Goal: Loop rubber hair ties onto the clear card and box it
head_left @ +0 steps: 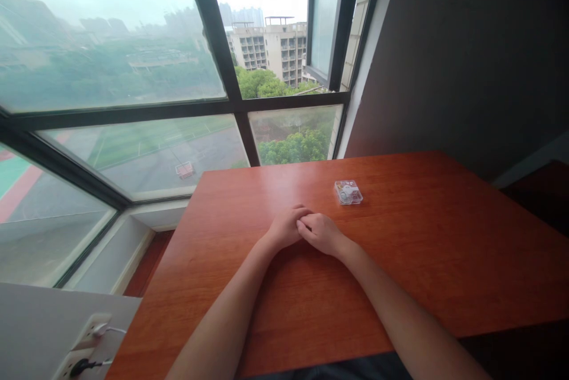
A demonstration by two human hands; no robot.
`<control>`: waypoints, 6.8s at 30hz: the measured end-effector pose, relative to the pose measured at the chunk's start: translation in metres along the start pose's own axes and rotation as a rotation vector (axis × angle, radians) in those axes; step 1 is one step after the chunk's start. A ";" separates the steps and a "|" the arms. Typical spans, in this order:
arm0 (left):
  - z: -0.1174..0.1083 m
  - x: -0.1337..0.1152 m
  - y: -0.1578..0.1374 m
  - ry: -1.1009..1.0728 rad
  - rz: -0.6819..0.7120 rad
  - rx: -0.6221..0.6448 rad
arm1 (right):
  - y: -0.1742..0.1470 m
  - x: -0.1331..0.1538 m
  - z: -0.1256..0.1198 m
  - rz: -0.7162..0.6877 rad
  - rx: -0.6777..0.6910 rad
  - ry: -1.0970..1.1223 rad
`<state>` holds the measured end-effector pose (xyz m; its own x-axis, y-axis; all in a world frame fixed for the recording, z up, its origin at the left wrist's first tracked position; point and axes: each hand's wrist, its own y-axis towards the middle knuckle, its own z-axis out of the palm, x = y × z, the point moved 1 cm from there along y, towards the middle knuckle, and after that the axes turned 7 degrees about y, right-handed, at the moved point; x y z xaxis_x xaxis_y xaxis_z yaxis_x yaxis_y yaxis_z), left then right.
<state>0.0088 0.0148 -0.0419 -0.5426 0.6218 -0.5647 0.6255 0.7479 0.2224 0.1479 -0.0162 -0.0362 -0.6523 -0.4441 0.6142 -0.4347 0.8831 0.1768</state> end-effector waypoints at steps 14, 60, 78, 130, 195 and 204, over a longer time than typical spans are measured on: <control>-0.001 0.000 0.000 -0.026 0.005 0.008 | 0.000 0.001 -0.001 -0.003 0.008 0.011; -0.001 -0.001 -0.001 -0.015 -0.010 -0.003 | 0.000 0.002 -0.002 0.001 0.016 0.003; -0.002 -0.002 -0.001 -0.010 -0.004 -0.002 | 0.000 0.002 -0.001 0.001 0.017 0.011; -0.001 -0.001 -0.001 -0.002 -0.014 0.003 | 0.000 0.002 -0.001 0.017 0.033 -0.010; -0.001 -0.001 -0.001 -0.010 -0.004 -0.001 | 0.000 0.001 0.000 0.009 0.032 -0.012; 0.000 -0.001 -0.001 -0.003 -0.013 -0.001 | 0.000 0.001 -0.001 0.019 0.040 -0.014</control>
<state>0.0087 0.0139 -0.0412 -0.5493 0.6112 -0.5698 0.6177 0.7562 0.2157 0.1474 -0.0163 -0.0345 -0.6689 -0.4297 0.6065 -0.4468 0.8846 0.1339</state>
